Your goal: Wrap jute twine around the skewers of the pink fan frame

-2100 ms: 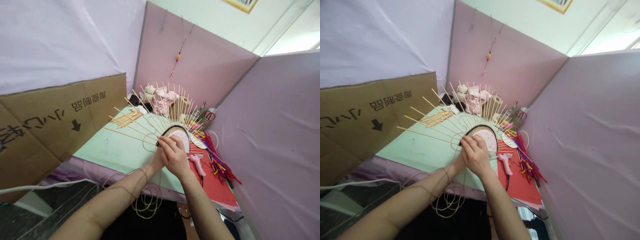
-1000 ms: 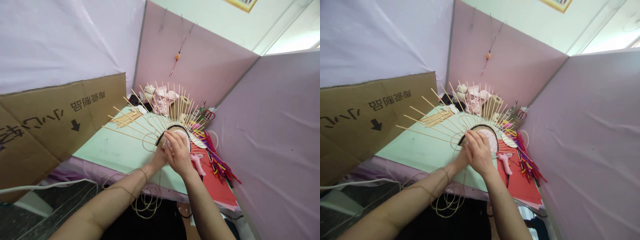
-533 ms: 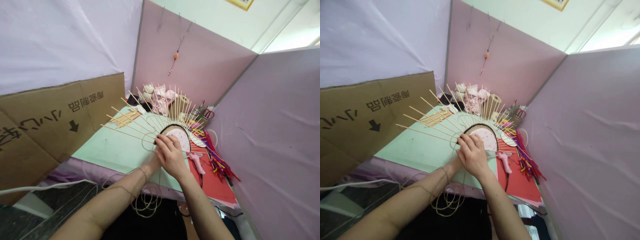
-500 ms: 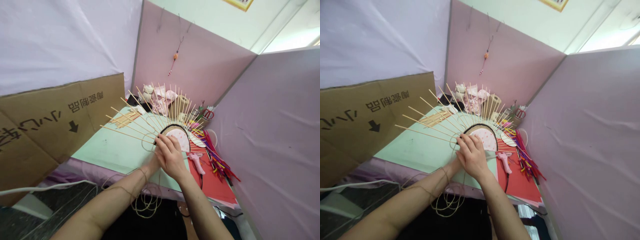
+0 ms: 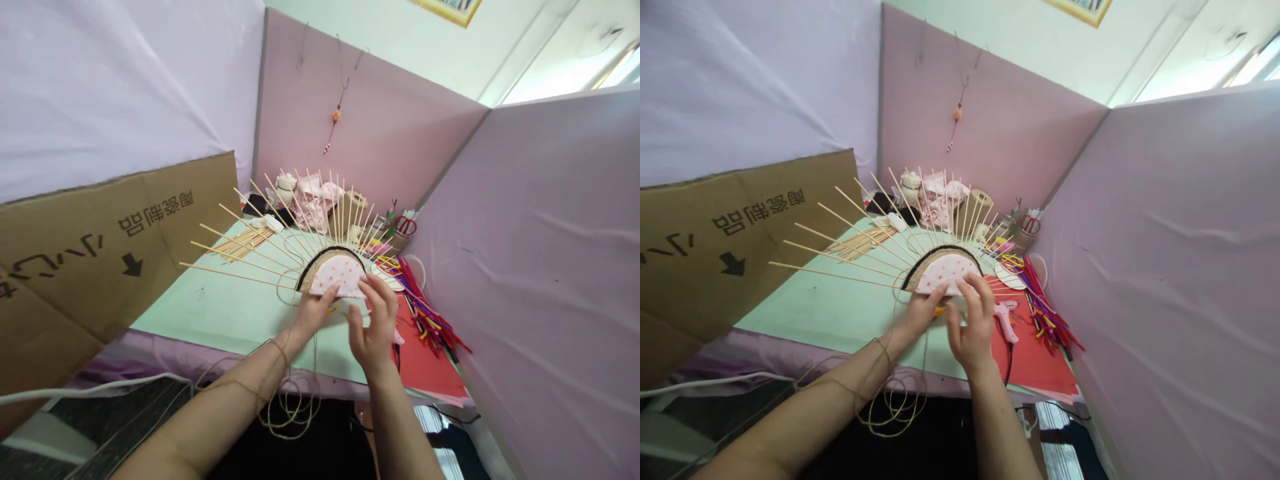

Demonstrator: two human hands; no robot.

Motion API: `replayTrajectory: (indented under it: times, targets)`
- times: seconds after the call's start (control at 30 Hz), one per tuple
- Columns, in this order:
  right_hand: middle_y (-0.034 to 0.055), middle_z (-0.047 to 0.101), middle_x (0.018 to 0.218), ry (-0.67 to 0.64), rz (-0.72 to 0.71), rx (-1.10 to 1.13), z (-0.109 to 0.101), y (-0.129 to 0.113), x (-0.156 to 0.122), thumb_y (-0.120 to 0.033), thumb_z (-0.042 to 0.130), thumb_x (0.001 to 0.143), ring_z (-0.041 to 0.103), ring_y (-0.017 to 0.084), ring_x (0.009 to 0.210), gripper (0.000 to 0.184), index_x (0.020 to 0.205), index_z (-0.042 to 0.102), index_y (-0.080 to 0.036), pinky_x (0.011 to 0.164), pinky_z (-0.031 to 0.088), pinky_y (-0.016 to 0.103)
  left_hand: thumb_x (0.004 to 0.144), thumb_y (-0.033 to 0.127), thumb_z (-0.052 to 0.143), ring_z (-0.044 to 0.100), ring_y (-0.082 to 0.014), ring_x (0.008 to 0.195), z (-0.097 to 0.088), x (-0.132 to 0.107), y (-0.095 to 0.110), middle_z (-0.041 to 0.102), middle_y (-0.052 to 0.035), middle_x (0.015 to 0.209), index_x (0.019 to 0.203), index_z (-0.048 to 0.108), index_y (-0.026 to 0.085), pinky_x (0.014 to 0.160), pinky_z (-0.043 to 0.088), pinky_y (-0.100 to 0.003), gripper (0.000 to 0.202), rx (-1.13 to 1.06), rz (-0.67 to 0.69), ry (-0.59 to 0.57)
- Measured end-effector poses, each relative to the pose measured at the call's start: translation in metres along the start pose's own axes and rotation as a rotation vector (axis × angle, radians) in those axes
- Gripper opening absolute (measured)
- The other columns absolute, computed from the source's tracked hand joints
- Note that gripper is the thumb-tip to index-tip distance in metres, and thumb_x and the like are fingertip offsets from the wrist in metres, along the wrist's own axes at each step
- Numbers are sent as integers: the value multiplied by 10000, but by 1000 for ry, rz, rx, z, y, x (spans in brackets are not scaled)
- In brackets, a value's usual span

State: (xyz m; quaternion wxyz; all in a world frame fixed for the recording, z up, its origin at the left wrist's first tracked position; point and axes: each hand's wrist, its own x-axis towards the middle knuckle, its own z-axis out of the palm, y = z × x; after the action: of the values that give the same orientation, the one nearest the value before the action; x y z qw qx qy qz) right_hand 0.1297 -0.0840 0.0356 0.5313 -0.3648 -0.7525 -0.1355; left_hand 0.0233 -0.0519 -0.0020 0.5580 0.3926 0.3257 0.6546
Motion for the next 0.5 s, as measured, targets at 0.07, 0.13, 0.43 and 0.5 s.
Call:
replayTrajectory:
  times: [0.07,0.13,0.43,0.5]
  targets:
    - [142,547,1241,55,146,-103,-14,23,-13,-240,496,916,524,265,1205,325,1236,534,-196,1014,425,523,705,466,728,670,-289,1051,-10,7,-2,689,-127,1183,1057,676,179,900,555,-452,457,1,-13,29]
    - [165,558,1208,37,295,-233,-27,51,-31,-306,497,919,525,289,1171,306,1175,569,-154,996,421,515,706,452,734,682,-266,1021,-13,10,-3,702,-117,1162,1043,681,178,876,569,-429,437,-14,-12,66]
    - [271,627,1077,-633,810,-694,-29,118,-70,-447,594,840,562,396,1046,526,1119,634,-2,937,371,456,729,436,714,654,-254,1096,-13,11,2,694,-108,1190,1061,683,175,889,569,-390,424,64,57,177]
    - [276,627,1074,-679,846,-732,-22,116,-65,-450,594,841,573,391,1035,536,1119,631,7,922,373,430,722,425,716,658,-254,1090,-13,12,4,699,-105,1178,1076,677,181,868,577,-378,432,69,53,189]
